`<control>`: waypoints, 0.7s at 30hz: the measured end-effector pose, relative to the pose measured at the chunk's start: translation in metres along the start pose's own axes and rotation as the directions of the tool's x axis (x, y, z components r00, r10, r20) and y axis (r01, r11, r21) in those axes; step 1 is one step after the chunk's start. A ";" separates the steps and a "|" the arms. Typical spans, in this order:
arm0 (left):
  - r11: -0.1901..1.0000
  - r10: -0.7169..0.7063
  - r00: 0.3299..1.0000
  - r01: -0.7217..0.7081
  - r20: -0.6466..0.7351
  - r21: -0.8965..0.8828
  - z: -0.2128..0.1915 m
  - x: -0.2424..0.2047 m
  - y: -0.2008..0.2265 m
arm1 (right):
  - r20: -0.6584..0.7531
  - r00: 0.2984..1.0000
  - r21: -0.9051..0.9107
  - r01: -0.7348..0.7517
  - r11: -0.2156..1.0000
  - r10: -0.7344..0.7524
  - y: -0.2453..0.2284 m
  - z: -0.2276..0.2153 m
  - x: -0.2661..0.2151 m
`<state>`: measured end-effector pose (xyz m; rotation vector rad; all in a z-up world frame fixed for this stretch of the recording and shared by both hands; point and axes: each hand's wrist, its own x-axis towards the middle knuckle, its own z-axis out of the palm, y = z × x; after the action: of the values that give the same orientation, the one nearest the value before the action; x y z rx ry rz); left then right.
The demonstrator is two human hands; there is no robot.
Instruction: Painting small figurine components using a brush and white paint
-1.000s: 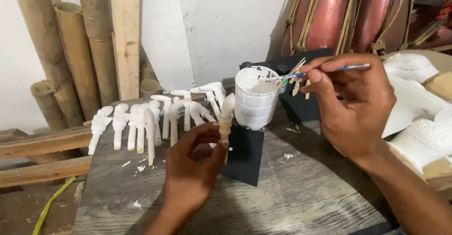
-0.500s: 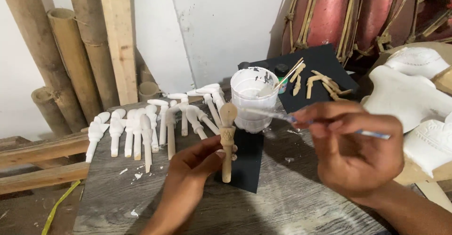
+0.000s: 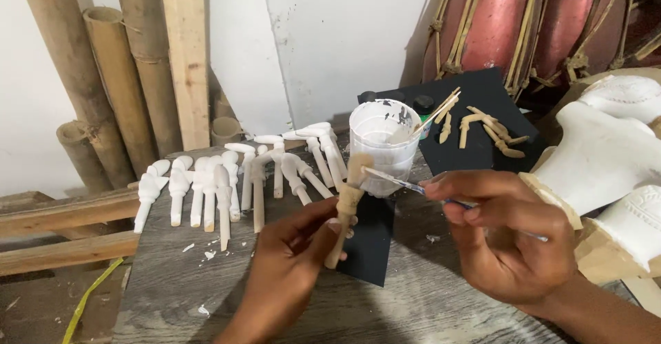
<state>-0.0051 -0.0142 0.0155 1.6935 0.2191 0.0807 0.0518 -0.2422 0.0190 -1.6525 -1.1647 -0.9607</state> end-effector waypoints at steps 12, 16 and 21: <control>0.989 0.020 1.000 -0.021 -0.009 -0.143 0.002 0.002 -0.008 | 0.026 1.000 0.058 0.004 0.998 -0.005 -0.001 0.000 -0.004; 1.000 -0.004 1.000 0.003 -0.030 -0.014 0.001 0.001 -0.006 | 0.051 0.998 0.030 -0.037 0.999 0.036 -0.001 0.000 -0.003; 0.996 -0.040 0.993 0.031 -0.112 -0.082 0.007 0.008 -0.021 | 0.076 0.996 0.043 -0.054 0.998 0.051 0.004 -0.003 -0.008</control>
<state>0.0020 -0.0170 -0.0065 1.6065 0.3275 0.1574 0.0528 -0.2483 0.0120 -1.6869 -1.1785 -0.8401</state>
